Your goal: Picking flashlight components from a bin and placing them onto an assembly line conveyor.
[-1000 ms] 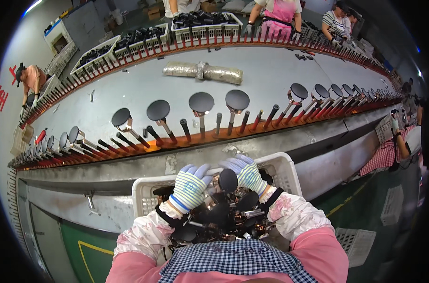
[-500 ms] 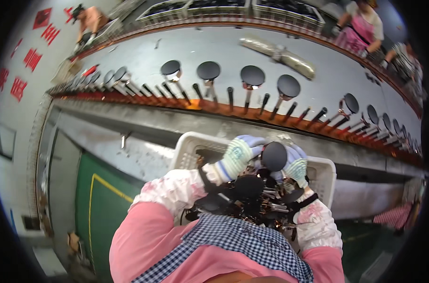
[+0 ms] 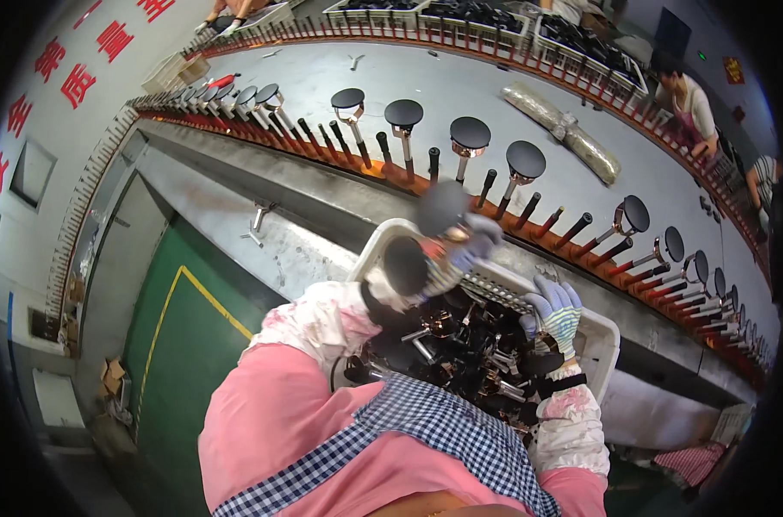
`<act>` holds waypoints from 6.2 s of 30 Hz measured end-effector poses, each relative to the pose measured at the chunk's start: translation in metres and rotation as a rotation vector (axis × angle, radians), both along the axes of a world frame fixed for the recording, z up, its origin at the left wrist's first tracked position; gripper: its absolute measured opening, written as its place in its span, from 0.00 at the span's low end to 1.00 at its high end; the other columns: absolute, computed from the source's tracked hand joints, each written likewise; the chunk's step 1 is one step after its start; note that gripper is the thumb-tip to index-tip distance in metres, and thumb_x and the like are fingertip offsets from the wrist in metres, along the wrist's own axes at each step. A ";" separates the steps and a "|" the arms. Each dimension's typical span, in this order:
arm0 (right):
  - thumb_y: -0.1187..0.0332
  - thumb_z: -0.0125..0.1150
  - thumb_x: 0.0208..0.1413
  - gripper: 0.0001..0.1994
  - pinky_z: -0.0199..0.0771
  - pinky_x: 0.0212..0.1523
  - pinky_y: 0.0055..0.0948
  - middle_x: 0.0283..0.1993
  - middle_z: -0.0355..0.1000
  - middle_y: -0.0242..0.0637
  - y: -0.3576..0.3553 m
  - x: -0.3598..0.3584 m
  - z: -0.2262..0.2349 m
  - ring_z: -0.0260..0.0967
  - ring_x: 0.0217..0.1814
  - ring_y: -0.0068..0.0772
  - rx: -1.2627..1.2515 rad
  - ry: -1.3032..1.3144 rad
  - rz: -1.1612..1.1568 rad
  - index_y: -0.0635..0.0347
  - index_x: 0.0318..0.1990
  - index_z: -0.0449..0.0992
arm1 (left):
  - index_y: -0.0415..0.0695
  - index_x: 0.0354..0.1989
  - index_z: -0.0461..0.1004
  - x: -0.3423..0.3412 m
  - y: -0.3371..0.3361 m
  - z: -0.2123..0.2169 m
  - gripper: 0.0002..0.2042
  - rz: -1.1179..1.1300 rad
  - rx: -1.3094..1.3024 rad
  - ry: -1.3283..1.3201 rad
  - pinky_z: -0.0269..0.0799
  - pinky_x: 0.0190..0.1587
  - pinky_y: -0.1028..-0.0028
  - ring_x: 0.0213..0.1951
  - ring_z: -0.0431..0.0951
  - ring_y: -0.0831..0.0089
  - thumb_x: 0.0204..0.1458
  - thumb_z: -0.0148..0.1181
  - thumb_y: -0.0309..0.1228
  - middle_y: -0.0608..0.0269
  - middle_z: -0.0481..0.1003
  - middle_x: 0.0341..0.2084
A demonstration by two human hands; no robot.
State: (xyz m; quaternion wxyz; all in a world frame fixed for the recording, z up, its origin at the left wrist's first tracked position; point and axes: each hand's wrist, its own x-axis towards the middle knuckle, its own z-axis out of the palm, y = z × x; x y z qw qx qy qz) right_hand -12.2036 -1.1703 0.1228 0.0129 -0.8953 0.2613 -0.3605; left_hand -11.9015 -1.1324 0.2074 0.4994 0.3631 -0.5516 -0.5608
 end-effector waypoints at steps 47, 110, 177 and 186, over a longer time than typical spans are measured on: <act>0.64 0.54 0.54 0.06 0.63 0.67 0.58 0.60 0.76 0.51 -0.004 -0.020 0.437 0.71 0.61 0.57 -0.087 0.183 -0.287 0.53 0.28 0.70 | 0.43 0.35 0.77 0.522 -0.028 0.370 0.17 1.753 -0.010 -0.738 0.79 0.34 0.57 0.31 0.83 0.54 0.61 0.61 0.46 0.53 0.81 0.27; 0.39 0.51 0.65 0.32 0.73 0.60 0.47 0.55 0.77 0.55 -0.010 -0.165 0.455 0.72 0.60 0.59 0.763 0.043 -1.166 0.58 0.59 0.77 | 0.39 0.58 0.74 0.022 0.099 0.491 0.17 -0.120 0.438 -0.832 0.73 0.53 0.72 0.48 0.78 0.71 0.66 0.58 0.35 0.57 0.80 0.47; 0.53 0.61 0.60 0.14 0.76 0.46 0.50 0.41 0.79 0.43 -0.040 -0.176 0.359 0.77 0.43 0.51 0.385 0.220 -1.004 0.53 0.34 0.82 | 0.39 0.63 0.70 -0.070 0.059 0.331 0.34 -0.861 0.628 -1.595 0.71 0.62 0.54 0.59 0.74 0.40 0.63 0.50 0.59 0.33 0.72 0.59; 0.58 0.68 0.51 0.11 0.75 0.42 0.49 0.39 0.79 0.42 -0.028 -0.175 0.329 0.77 0.39 0.49 0.214 0.073 -0.957 0.57 0.30 0.81 | 0.38 0.61 0.74 -0.073 0.058 0.275 0.34 -1.004 0.508 -1.814 0.69 0.63 0.58 0.59 0.76 0.46 0.64 0.45 0.58 0.42 0.78 0.55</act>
